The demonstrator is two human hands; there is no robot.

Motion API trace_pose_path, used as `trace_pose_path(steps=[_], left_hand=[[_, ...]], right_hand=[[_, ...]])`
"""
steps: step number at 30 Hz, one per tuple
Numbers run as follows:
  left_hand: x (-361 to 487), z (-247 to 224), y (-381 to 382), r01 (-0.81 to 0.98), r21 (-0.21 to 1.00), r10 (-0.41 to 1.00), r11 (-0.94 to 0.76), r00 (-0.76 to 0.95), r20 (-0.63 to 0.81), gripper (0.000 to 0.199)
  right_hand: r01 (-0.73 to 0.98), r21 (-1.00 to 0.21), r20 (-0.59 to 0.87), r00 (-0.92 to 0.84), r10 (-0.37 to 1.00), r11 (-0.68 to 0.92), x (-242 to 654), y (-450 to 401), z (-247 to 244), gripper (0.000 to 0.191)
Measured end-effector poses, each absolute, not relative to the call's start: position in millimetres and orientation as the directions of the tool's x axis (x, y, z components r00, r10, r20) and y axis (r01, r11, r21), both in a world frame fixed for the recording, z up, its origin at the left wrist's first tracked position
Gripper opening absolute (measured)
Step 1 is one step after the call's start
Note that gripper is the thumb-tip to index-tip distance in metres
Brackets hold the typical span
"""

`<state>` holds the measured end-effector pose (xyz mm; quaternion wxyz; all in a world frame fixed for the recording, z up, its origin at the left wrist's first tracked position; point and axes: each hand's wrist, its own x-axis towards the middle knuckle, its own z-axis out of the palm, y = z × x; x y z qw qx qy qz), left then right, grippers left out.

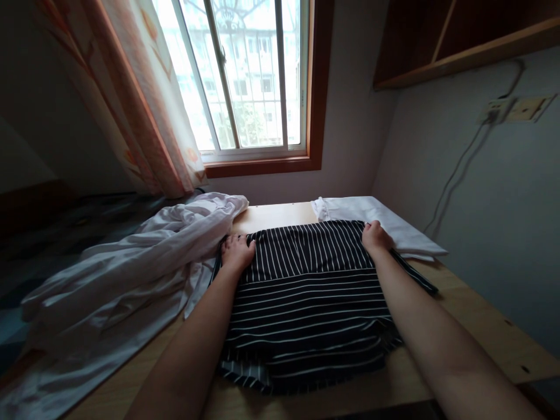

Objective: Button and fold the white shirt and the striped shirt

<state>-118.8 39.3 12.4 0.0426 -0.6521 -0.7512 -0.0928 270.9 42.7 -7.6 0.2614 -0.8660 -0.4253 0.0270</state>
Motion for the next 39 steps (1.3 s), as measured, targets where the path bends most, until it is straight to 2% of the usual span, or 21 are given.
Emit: trace_pose_path(steps=[7,11,15,18,22,26,30,35,39], left_hand=[[-119.6,13.5,39.5,0.99,0.015,0.958,0.144,-0.143,0.249,0.045],[-117.2,16.9,38.8,0.985,-0.014,0.952,0.17,-0.16,0.261,0.043],[-114.9,18.6,37.7,0.988,-0.061,0.948,0.14,-0.116,0.295,0.039],[-114.2,17.9,35.8,0.989,-0.099,0.946,0.109,-0.073,0.315,0.036],[-114.1,17.2,32.9,0.992,-0.121,0.946,0.029,0.011,0.323,0.038],[-112.1,22.4,31.5,0.996,-0.092,0.948,0.008,0.022,0.318,0.037],[-107.5,28.4,32.1,0.996,-0.084,0.969,-0.001,0.022,0.246,0.037],[-103.4,30.0,34.0,0.997,-0.077,0.983,-0.002,0.016,0.182,0.041],[-107.7,36.5,30.7,0.993,-0.115,0.978,-0.037,0.06,0.198,0.036]], right_hand=[[0.656,-0.642,0.258,0.672,0.694,-0.396,277.8,47.9,-14.6,0.034],[0.655,-0.72,0.385,0.652,0.654,-0.229,281.9,52.6,-16.8,0.028],[0.681,-0.73,0.496,0.594,0.633,-0.067,284.1,54.2,-16.9,0.026],[0.693,-0.719,0.511,0.579,0.635,-0.052,283.9,52.0,-15.1,0.03],[0.724,-0.671,0.457,0.575,0.679,-0.161,280.6,45.7,-10.0,0.032],[0.799,-0.567,0.425,0.494,0.758,-0.203,271.9,38.1,-5.8,0.034],[0.862,-0.47,0.349,0.379,0.857,-0.19,262.6,35.0,-6.1,0.039],[0.868,-0.415,0.257,0.399,0.88,-0.272,260.1,39.2,-7.9,0.041],[0.867,-0.403,0.233,0.408,0.883,-0.294,260.9,41.5,-7.8,0.041]])
